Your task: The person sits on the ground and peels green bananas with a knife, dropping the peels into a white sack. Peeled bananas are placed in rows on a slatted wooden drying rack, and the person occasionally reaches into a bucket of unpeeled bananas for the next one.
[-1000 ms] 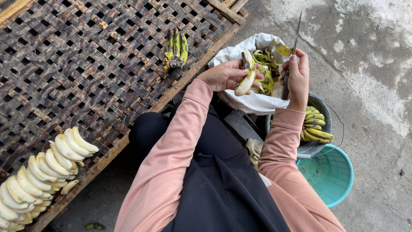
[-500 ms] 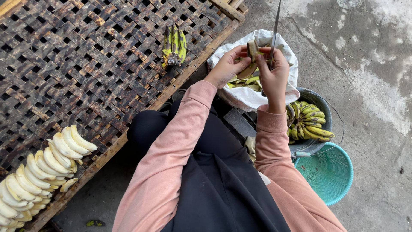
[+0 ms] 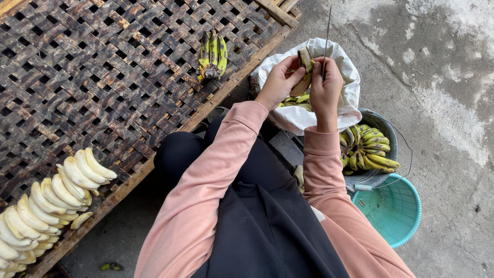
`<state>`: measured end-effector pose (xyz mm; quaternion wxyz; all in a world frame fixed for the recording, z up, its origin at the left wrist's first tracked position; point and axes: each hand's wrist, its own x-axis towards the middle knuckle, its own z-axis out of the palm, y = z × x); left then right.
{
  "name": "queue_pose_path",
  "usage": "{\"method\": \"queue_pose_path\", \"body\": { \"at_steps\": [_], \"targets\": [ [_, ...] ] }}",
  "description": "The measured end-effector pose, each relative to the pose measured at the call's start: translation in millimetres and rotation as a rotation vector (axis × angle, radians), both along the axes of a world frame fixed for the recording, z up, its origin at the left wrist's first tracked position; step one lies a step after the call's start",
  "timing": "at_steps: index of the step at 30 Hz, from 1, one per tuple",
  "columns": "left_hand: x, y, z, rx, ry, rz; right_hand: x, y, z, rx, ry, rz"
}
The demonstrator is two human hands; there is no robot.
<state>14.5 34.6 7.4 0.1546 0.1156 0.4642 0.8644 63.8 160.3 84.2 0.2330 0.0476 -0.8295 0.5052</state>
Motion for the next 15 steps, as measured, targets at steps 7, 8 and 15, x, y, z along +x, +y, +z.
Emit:
{"method": "queue_pose_path", "body": {
  "at_steps": [7, 8, 15],
  "targets": [
    [0, 0, 3, 0.1, -0.084, 0.032, 1, 1, 1, -0.176, -0.112, 0.119],
    [0, 0, 3, 0.078, -0.07, 0.022, 2, 3, 1, -0.231, -0.144, 0.13],
    [-2, -2, 0, -0.023, 0.048, -0.038, 2, 9, -6, -0.292, -0.164, 0.121]
  ]
}}
